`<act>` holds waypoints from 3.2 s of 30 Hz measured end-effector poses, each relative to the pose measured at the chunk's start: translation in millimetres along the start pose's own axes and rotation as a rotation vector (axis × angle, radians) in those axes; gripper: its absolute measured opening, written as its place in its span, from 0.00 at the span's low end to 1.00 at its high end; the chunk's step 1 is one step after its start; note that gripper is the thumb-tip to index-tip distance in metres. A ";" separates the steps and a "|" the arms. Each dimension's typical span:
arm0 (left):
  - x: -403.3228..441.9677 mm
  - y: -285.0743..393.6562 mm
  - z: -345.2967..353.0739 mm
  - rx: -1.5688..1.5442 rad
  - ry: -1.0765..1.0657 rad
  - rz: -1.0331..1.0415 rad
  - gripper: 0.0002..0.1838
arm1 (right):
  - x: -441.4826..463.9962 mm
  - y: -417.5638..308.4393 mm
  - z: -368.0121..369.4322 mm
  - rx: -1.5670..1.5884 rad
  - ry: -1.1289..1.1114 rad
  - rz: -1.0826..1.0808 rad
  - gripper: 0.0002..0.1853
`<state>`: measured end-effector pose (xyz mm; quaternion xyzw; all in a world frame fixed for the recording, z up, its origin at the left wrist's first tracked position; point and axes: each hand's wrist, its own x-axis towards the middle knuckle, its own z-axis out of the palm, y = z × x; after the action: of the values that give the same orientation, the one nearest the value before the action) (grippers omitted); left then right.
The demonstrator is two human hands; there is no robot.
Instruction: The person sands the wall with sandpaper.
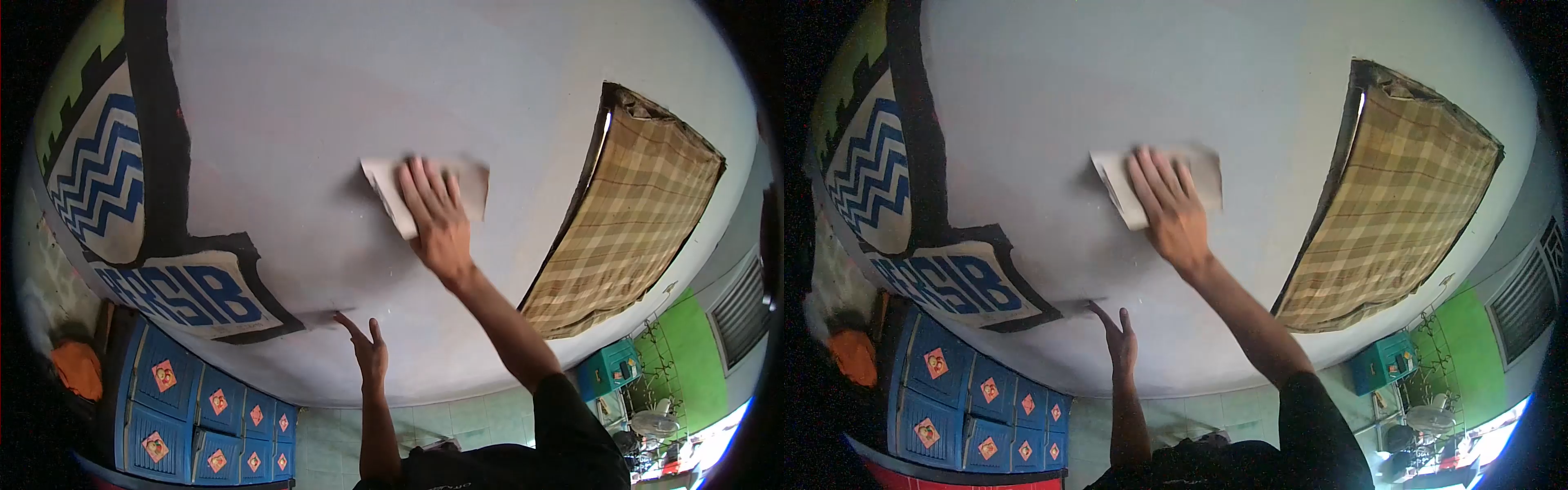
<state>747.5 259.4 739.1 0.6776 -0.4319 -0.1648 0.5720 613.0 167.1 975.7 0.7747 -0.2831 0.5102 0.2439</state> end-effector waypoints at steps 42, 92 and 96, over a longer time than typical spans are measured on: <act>10.3 -14.4 23.8 -0.215 -0.185 -0.328 0.53 | -0.8 72.9 -61.5 0.092 -0.561 -0.348 0.38; 32.8 -43.1 -7.0 -1.125 -0.125 -0.573 0.33 | 10.0 30.7 -30.7 -0.011 0.106 0.163 0.39; 27.7 -47.2 -0.2 -1.020 -0.066 -0.567 0.39 | 21.9 33.9 -28.7 -0.062 0.183 0.142 0.38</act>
<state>782.2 236.7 703.3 0.4000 -0.1174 -0.5198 0.7457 577.9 157.7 1009.3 0.6951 -0.3294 0.5857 0.2558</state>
